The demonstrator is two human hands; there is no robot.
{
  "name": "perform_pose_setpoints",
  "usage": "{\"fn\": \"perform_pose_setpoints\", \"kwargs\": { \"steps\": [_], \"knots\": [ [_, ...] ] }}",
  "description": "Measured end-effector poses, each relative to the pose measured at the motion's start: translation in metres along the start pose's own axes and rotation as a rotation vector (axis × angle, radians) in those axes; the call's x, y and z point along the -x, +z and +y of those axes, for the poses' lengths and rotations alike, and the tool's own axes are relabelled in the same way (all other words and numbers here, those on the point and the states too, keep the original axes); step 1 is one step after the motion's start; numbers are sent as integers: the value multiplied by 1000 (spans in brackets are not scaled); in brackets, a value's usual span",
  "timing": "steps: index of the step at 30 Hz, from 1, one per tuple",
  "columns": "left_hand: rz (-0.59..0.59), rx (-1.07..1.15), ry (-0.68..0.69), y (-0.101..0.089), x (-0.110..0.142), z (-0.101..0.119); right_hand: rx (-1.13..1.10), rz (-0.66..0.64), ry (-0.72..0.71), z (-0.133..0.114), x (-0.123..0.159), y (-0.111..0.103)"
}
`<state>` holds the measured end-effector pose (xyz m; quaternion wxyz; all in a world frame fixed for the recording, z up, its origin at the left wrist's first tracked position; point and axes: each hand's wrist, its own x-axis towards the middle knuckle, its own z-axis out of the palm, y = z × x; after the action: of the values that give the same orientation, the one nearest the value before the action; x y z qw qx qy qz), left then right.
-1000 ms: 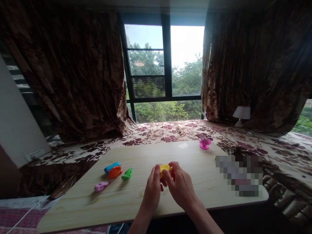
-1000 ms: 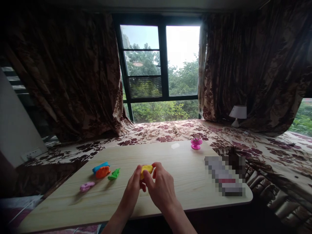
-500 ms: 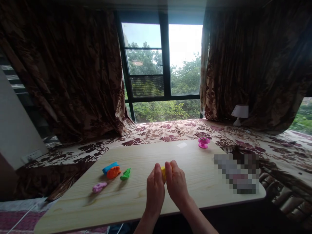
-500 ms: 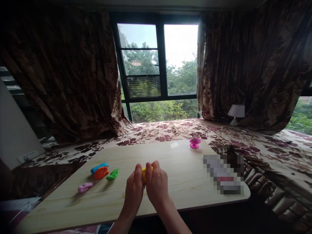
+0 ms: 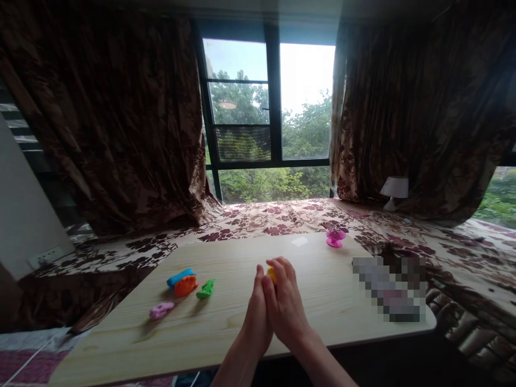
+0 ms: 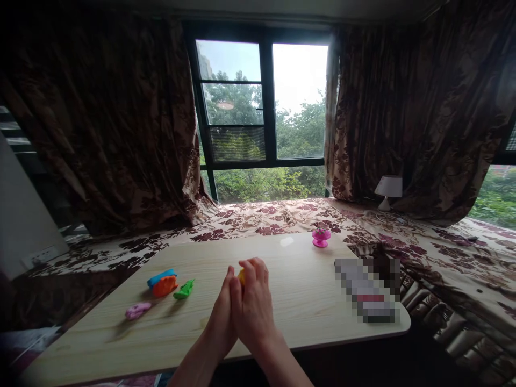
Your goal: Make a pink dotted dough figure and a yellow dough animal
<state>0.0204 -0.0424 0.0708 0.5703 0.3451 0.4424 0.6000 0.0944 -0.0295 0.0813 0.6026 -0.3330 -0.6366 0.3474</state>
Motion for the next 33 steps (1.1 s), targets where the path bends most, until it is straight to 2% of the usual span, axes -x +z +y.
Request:
{"fn": "perform_pose_setpoints", "kwargs": {
  "steps": [2,4,8,11,17,19,22,25,27,29,31,33],
  "knots": [
    [-19,-89,16,6,3,3,-142,48,161,10,-10,6],
    [-13,-256,49,2,5,6,-209,43,268,25,-25,4],
    [134,-443,200,-29,5,9,-255,36,336,53,-48,-12],
    [237,-535,319,-51,4,6,-229,-22,350,66,-45,-15],
    [176,-860,474,-59,5,-12,-8,-184,258,73,-32,-3],
    [158,-1017,528,-59,9,-19,121,-232,180,74,-33,-13],
    [156,-1217,576,-60,15,-29,345,-284,70,73,-34,-42],
    [172,-1348,585,-60,16,-35,525,-384,-21,68,-20,-62],
    [184,-1409,578,-59,15,-36,611,-471,-84,64,-5,-57],
    [185,-1456,571,-59,12,-36,690,-527,-133,62,4,-40],
    [177,-1496,568,-59,11,-35,776,-522,-147,64,2,-18],
    [170,-1529,569,-60,10,-34,866,-458,-119,70,-13,0]
  ]
}}
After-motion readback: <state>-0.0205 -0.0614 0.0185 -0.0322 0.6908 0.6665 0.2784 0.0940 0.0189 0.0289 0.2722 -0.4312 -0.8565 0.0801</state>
